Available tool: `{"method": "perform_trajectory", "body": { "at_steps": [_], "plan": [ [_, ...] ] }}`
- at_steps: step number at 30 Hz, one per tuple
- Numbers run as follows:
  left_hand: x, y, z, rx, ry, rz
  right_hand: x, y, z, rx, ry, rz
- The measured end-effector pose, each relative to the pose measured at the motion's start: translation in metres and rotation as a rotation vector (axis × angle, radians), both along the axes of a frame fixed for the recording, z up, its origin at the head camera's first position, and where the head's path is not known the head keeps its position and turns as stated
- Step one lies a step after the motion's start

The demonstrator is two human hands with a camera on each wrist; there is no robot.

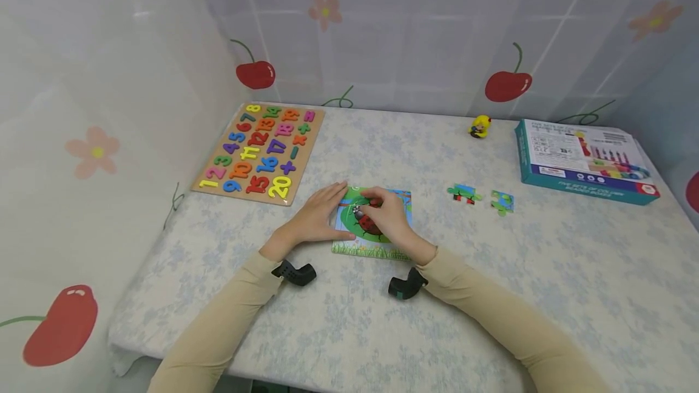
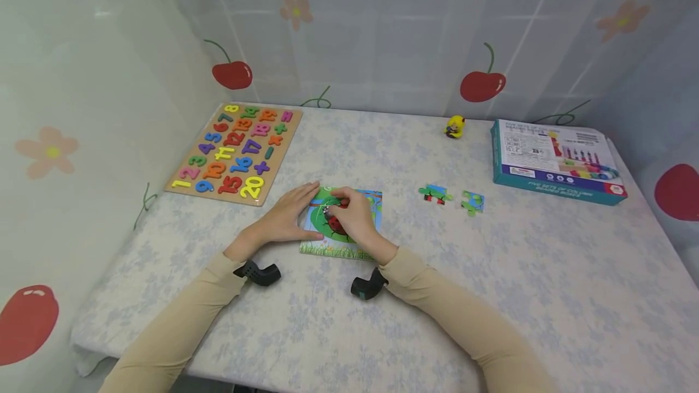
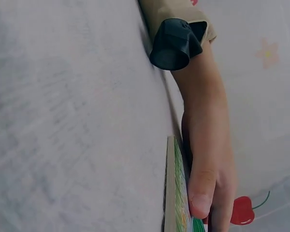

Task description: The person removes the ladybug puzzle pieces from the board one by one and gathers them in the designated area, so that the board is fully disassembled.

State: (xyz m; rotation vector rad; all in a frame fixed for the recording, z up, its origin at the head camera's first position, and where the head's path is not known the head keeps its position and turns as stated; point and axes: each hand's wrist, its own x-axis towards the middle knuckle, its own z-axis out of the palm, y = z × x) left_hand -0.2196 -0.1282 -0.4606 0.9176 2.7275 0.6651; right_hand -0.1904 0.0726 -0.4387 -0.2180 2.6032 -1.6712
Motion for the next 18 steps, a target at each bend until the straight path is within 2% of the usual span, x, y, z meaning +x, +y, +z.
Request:
{"method": "perform_trajectory", "body": {
  "at_steps": [9,18],
  "plan": [
    [0.0,-0.002,0.0,0.004,0.002,0.007,-0.012,-0.006,0.0,-0.159,-0.091,-0.037],
    [0.0,0.0,0.001,-0.004,0.003,-0.005,-0.023,-0.009,0.0,-0.122,-0.134,-0.028]
  ]
}}
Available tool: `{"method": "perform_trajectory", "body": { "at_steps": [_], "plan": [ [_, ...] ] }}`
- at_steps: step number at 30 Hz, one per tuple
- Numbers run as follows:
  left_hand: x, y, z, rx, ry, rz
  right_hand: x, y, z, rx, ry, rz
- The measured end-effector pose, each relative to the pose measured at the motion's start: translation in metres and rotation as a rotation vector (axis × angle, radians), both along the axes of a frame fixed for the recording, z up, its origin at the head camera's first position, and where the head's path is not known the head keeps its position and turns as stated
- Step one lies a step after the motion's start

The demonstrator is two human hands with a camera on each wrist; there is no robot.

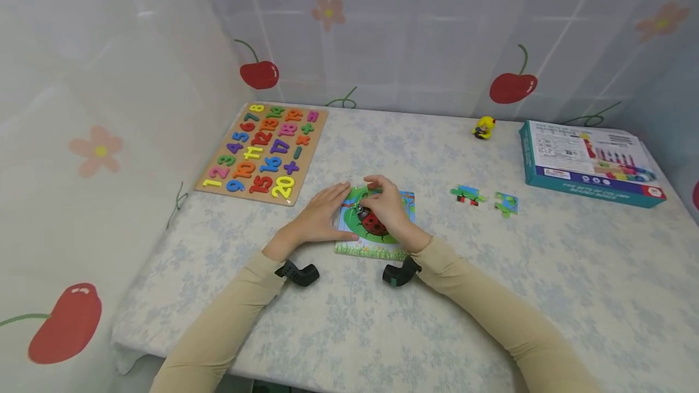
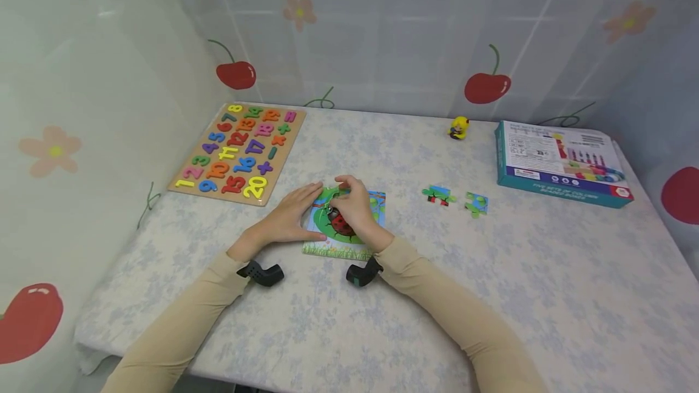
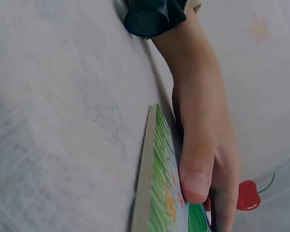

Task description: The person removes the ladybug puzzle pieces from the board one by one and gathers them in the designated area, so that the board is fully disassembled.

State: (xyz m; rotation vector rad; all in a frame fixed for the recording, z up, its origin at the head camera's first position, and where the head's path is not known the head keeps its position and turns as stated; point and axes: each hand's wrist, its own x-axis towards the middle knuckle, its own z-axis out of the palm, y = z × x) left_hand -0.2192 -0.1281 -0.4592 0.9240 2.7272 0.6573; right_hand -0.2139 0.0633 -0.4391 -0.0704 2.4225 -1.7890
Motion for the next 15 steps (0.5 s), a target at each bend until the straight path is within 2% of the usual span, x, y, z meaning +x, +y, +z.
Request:
{"method": "perform_trajectory", "body": {
  "at_steps": [5,10,15],
  "plan": [
    [0.0,0.0,0.0,0.001,-0.005,0.002,-0.002,0.004,-0.002,0.001,0.032,0.0],
    [-0.001,0.0,0.0,-0.002,-0.01,0.006,-0.004,0.015,-0.001,-0.009,0.021,-0.079],
    [-0.001,0.0,0.0,-0.005,-0.006,0.003,-0.006,0.04,0.003,-0.052,0.006,-0.146]
  ]
}}
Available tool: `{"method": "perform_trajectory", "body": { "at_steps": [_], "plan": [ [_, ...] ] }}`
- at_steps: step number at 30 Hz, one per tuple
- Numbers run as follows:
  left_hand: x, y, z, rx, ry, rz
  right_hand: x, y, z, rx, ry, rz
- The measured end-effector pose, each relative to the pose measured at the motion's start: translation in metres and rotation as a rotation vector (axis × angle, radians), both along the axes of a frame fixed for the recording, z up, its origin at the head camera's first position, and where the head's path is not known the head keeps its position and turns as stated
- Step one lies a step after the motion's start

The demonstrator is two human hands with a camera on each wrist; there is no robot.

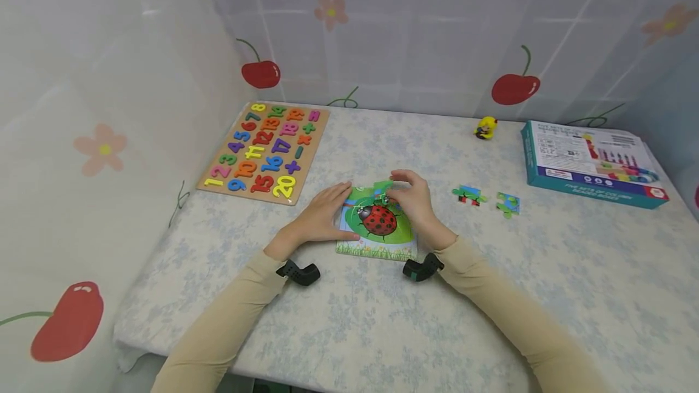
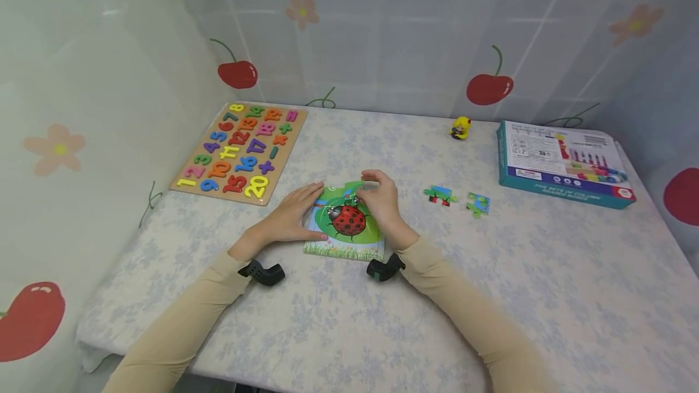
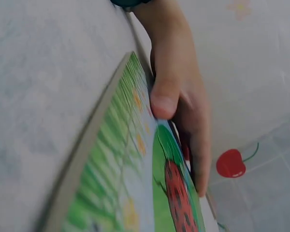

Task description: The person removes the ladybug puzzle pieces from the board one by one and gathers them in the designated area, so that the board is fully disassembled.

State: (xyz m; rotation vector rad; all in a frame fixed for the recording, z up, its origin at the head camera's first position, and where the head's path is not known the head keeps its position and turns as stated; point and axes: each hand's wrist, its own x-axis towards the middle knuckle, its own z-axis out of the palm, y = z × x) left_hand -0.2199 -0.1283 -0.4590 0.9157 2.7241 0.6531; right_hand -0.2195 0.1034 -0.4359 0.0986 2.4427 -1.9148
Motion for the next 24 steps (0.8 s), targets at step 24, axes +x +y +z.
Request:
{"method": "perform_trajectory", "body": {
  "at_steps": [24],
  "plan": [
    [-0.001,0.001,-0.004,0.005,0.016,0.001,-0.003,0.082,-0.012,0.133,0.034,-0.162]
  ]
}}
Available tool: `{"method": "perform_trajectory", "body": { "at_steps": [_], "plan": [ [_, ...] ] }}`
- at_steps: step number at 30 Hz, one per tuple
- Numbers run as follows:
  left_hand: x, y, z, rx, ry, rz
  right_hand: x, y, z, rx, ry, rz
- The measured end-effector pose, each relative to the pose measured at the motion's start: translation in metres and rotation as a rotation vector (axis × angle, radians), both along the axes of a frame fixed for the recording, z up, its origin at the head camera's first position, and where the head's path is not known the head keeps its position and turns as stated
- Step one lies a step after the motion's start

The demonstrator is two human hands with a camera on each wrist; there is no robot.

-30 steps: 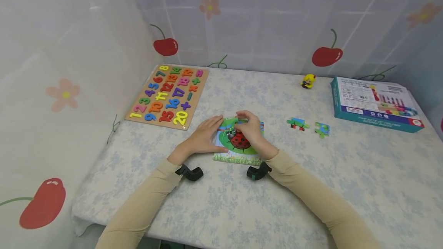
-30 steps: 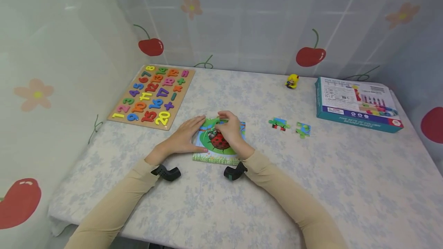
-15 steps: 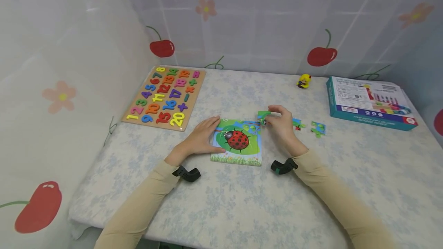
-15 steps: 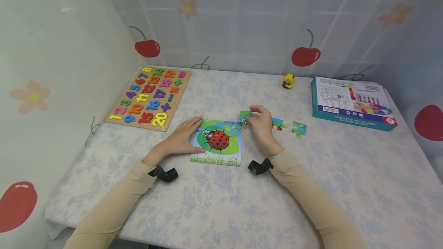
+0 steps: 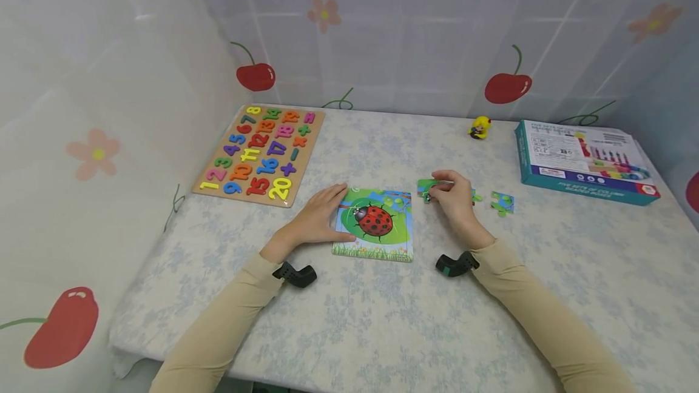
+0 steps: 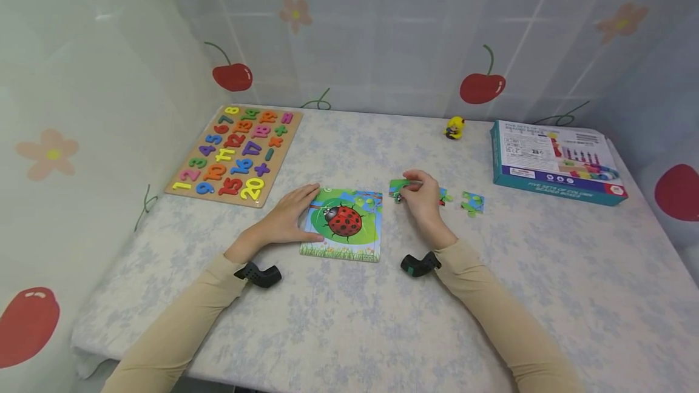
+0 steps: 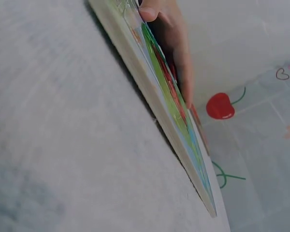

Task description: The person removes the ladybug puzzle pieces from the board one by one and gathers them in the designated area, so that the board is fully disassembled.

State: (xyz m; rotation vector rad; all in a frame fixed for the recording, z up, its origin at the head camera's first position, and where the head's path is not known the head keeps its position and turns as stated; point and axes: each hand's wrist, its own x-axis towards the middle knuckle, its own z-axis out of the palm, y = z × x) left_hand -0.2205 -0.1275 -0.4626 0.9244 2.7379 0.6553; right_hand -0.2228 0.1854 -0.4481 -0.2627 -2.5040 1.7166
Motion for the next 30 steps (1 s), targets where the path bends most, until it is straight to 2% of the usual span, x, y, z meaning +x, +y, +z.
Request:
{"method": "perform_trajectory", "body": {
  "at_steps": [9,15,18,24,27,30],
  "plan": [
    [0.0,0.001,0.001,-0.005,0.006,-0.004,0.002,-0.001,-0.003,0.199,0.065,-0.031],
    [0.0,0.001,-0.001,-0.001,0.006,-0.008,0.004,-0.003,0.0,0.166,0.014,-0.026],
    [0.0,0.0,-0.001,0.001,0.006,-0.011,0.011,-0.005,0.005,0.127,-0.015,0.045],
    [0.002,0.0,0.001,0.066,-0.009,-0.023,0.035,-0.014,0.013,0.067,0.001,0.265],
    [0.002,0.0,0.001,0.127,-0.022,-0.061,0.046,-0.019,0.014,0.053,0.005,0.335],
    [0.002,0.0,0.001,0.167,-0.024,-0.12,0.053,-0.023,0.012,0.052,0.008,0.366]
  ]
}}
